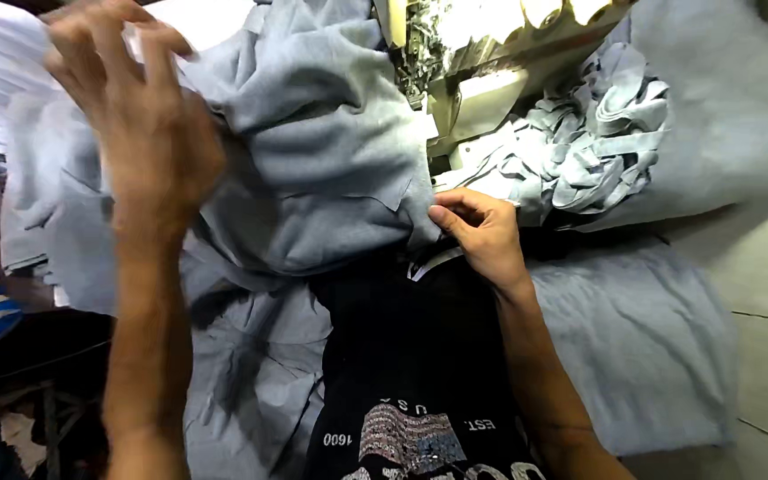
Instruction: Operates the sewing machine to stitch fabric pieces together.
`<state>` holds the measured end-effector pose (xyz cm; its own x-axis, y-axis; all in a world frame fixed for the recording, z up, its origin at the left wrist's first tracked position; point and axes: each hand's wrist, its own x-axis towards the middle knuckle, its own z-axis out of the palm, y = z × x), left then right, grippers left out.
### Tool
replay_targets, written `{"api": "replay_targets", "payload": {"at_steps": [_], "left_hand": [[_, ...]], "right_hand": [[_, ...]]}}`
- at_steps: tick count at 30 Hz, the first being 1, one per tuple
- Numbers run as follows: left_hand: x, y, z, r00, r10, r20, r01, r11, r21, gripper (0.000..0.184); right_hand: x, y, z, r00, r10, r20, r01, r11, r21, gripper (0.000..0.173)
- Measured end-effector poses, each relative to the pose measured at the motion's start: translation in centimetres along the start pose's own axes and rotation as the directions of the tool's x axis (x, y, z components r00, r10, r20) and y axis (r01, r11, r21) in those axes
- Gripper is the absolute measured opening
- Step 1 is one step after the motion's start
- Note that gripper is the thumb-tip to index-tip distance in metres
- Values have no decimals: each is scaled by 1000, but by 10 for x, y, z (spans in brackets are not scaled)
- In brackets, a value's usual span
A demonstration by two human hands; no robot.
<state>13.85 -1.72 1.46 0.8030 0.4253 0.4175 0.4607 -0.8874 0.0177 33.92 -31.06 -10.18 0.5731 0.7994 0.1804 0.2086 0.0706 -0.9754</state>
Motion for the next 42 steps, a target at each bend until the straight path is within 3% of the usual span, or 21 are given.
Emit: {"api": "replay_targets", "payload": {"at_steps": [3, 6, 9, 14, 24, 33, 42], "left_hand": [[-56, 107, 34, 986, 161, -39, -165, 971, -175, 44], [-74, 149, 83, 966, 174, -191, -212, 957, -196, 37], [-66, 152, 94, 962, 106, -252, -164, 962, -219, 23], [-61, 160, 69, 921, 120, -370, -243, 921, -306, 12], [-65, 208, 70, 956, 118, -270, -196, 940, -281, 15], [-49, 210, 78, 958, 91, -271, -170, 943, -285, 16], [-40, 205, 74, 969, -4, -248, -81, 941, -329, 13]], "right_hand": [[-4, 0, -4, 1000, 13, -2, -13, 1000, 26, 16], [-5, 1, -6, 1000, 10, -4, -9, 999, 31, 17], [-6, 1, -7, 1000, -2, -12, 2, 1000, 20, 16], [-7, 1, -4, 998, 4, -62, -4, 1000, -11, 15], [-12, -7, 2, 987, 21, -161, -23, 1000, -7, 13], [6, -8, 2, 986, 3, -167, -11, 999, -47, 13], [17, -17, -6, 989, 113, -92, -105, 991, 84, 16]]}}
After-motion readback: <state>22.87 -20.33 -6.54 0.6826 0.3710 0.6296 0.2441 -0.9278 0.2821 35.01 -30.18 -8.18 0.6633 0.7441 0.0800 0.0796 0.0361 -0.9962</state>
